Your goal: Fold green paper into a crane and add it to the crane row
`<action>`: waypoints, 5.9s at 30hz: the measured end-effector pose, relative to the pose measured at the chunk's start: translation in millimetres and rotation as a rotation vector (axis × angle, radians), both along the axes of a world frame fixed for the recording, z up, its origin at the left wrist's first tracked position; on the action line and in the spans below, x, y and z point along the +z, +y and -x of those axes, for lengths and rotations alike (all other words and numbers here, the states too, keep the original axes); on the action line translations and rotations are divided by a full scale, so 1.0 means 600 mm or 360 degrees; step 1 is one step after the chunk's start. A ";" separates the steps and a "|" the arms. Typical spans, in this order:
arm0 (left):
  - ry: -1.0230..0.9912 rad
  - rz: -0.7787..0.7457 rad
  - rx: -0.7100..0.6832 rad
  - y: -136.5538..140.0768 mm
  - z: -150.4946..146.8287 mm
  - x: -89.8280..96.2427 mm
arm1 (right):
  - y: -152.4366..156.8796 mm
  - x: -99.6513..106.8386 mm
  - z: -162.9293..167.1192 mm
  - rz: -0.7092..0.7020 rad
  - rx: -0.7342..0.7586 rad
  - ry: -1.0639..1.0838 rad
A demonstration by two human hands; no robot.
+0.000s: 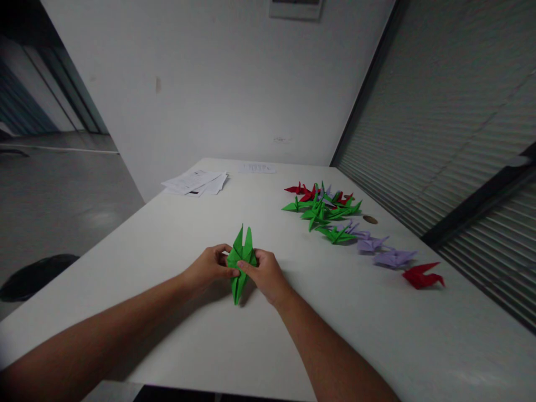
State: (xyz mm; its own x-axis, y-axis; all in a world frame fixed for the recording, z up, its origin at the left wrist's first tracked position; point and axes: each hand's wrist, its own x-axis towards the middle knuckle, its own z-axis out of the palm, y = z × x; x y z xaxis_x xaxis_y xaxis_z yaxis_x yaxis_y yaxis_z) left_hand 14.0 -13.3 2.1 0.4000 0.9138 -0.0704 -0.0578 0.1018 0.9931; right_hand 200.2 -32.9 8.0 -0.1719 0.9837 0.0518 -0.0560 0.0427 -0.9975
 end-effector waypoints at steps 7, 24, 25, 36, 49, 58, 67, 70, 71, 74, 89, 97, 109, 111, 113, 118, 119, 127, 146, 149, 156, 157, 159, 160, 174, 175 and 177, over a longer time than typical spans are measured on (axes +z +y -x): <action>-0.0065 0.0059 -0.0012 -0.010 -0.010 0.002 | 0.006 -0.004 -0.003 -0.0111 -0.0195 -0.0068; -0.0010 0.0049 -0.0288 -0.020 -0.012 0.008 | 0.007 -0.012 -0.005 -0.0158 -0.0286 -0.0072; -0.0001 0.0047 -0.0288 -0.020 -0.012 0.007 | 0.008 -0.012 -0.006 -0.0159 -0.0293 -0.0073; -0.0351 0.0135 -0.0596 -0.021 -0.007 0.012 | 0.005 -0.005 -0.009 -0.0207 -0.0298 -0.0116; 0.0176 -0.0054 -0.0271 -0.022 -0.011 0.009 | 0.006 -0.008 -0.009 -0.0193 -0.0349 -0.0059; 0.0341 -0.0071 -0.0274 -0.024 -0.012 0.009 | 0.006 -0.004 -0.010 -0.0173 -0.0381 -0.0004; 0.0286 -0.0092 -0.0413 -0.022 -0.005 0.004 | 0.006 -0.004 -0.010 -0.0178 -0.0392 0.0049; 0.0002 0.0004 -0.0267 -0.017 -0.006 0.007 | 0.008 -0.008 -0.013 -0.0215 -0.0438 -0.0035; -0.0093 -0.0038 -0.0100 -0.014 -0.005 0.008 | 0.009 -0.009 -0.015 -0.0237 -0.0446 -0.0080; -0.0244 -0.0327 0.0420 -0.008 0.001 0.010 | 0.007 -0.006 -0.018 -0.0348 -0.0497 -0.0321; -0.0316 -0.0420 -0.0330 -0.030 -0.014 0.033 | -0.022 0.016 -0.001 -0.1102 -0.0342 -0.0836; -0.0541 -0.0109 0.0091 -0.027 -0.016 0.033 | -0.026 0.012 0.004 -0.1112 0.0041 -0.0887; -0.0417 0.0155 0.0404 -0.011 -0.008 0.023 | -0.013 -0.004 -0.002 -0.0763 -0.0157 -0.0440; -0.0396 0.0180 0.0371 -0.011 -0.008 0.024 | -0.007 -0.006 -0.005 -0.0616 -0.0285 -0.0298; -0.0359 0.0192 0.0313 -0.013 -0.008 0.024 | -0.002 -0.006 -0.005 -0.0475 -0.0299 -0.0178; -0.0310 0.0165 0.0324 -0.014 -0.007 0.023 | -0.002 -0.003 0.000 -0.0257 -0.0063 0.0032; -0.0317 0.0172 0.0330 -0.014 -0.007 0.023 | -0.003 -0.002 0.001 -0.0249 -0.0023 0.0043; -0.0350 0.0132 0.0328 -0.014 -0.006 0.022 | -0.004 -0.001 0.003 -0.0205 0.0188 0.0053; -0.0191 -0.0019 0.0290 -0.025 -0.013 0.029 | 0.001 -0.019 0.007 -0.0267 0.0172 -0.0126; -0.0180 0.0002 0.0250 -0.023 -0.013 0.027 | 0.002 -0.019 0.008 -0.0293 0.0147 -0.0156; -0.0340 0.0041 0.0059 -0.023 -0.011 0.029 | 0.010 -0.026 0.005 -0.0300 0.0030 -0.0138; -0.0335 0.0051 0.0042 -0.024 -0.011 0.029 | 0.011 -0.027 0.004 -0.0308 0.0022 -0.0136; -0.0288 0.0063 0.0013 -0.025 -0.011 0.028 | 0.012 -0.030 0.004 -0.0319 0.0010 -0.0149; -0.0254 0.0059 0.0005 -0.026 -0.013 0.026 | 0.012 -0.031 0.004 -0.0320 0.0006 -0.0161; -0.0034 -0.0629 0.0062 -0.043 -0.025 0.005 | 0.015 -0.019 -0.008 -0.0348 -0.0520 0.0052; 0.0038 -0.0729 0.0085 -0.044 -0.027 0.008 | 0.014 -0.016 -0.006 -0.0340 -0.0524 0.0084; 0.0143 -0.0847 0.0131 -0.046 -0.030 0.011 | 0.010 -0.012 -0.002 -0.0309 -0.0515 0.0121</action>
State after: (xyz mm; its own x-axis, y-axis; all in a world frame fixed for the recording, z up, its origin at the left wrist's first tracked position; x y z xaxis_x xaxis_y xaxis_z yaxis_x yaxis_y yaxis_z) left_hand 32.3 -40.9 8.8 0.3395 0.8605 0.3797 0.0431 -0.4175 0.9077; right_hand 201.5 -27.1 0.7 0.1571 0.9572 0.2430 -0.0825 0.2579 -0.9626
